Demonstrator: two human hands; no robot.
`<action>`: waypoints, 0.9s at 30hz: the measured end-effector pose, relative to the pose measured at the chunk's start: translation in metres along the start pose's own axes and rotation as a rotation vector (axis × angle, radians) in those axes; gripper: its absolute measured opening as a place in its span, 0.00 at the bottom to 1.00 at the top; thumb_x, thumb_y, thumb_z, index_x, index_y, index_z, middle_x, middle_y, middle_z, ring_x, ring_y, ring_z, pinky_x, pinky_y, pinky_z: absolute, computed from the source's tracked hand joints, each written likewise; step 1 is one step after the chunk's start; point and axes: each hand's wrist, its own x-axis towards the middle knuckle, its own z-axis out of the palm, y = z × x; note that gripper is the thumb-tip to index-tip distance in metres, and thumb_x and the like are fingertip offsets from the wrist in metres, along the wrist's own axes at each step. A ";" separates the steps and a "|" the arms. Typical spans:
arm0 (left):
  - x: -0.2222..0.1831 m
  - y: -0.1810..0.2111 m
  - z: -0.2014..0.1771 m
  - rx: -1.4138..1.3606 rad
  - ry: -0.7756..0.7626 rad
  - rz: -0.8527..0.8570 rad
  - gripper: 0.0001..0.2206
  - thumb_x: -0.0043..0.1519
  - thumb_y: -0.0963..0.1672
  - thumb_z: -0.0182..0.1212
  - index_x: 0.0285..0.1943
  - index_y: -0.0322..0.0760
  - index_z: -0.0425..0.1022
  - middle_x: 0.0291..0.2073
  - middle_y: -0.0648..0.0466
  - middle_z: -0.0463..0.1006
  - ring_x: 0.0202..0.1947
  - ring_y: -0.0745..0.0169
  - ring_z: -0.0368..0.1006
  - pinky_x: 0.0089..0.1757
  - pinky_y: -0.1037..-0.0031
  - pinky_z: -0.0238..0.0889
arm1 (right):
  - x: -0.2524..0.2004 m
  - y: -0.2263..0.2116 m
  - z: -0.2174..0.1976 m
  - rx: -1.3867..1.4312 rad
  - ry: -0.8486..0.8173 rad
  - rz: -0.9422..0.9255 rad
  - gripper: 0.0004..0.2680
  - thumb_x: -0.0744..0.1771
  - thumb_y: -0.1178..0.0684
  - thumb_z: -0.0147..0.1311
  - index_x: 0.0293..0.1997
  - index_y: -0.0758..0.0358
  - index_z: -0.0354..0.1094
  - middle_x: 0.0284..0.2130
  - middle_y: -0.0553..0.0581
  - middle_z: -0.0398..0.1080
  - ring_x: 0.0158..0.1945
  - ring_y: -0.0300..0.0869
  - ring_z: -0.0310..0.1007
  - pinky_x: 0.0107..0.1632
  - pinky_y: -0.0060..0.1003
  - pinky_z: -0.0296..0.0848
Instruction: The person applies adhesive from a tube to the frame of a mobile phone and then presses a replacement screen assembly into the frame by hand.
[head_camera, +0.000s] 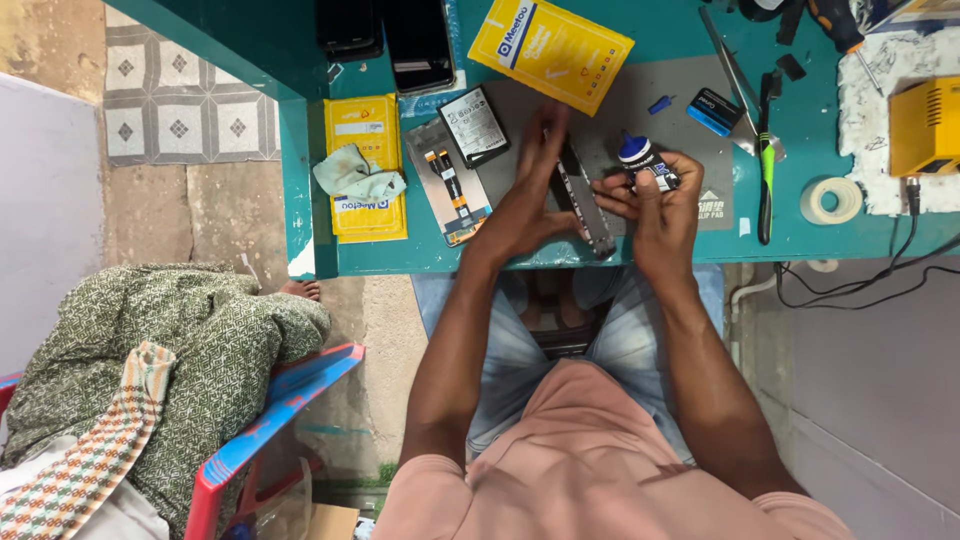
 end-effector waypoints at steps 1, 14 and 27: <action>0.001 0.002 -0.002 0.000 -0.047 -0.045 0.65 0.39 0.39 0.84 0.82 0.45 0.34 0.81 0.40 0.28 0.81 0.40 0.27 0.73 0.56 0.42 | 0.001 0.001 0.000 0.007 -0.001 0.000 0.13 0.75 0.49 0.45 0.62 0.63 0.45 0.44 0.63 0.72 0.50 0.52 0.80 0.54 0.48 0.83; -0.007 0.008 -0.005 0.087 -0.075 0.063 0.85 0.20 0.54 0.90 0.79 0.34 0.17 0.77 0.29 0.20 0.79 0.29 0.22 0.72 0.52 0.39 | 0.001 -0.017 0.016 -0.009 0.010 0.058 0.14 0.75 0.50 0.46 0.63 0.64 0.44 0.43 0.63 0.72 0.49 0.51 0.81 0.54 0.45 0.83; -0.025 -0.001 -0.006 0.096 -0.033 0.073 0.75 0.27 0.56 0.90 0.81 0.39 0.34 0.79 0.30 0.30 0.80 0.29 0.28 0.74 0.51 0.36 | -0.007 -0.046 0.063 0.038 0.061 0.106 0.13 0.74 0.52 0.47 0.60 0.66 0.46 0.42 0.61 0.72 0.49 0.46 0.81 0.54 0.42 0.84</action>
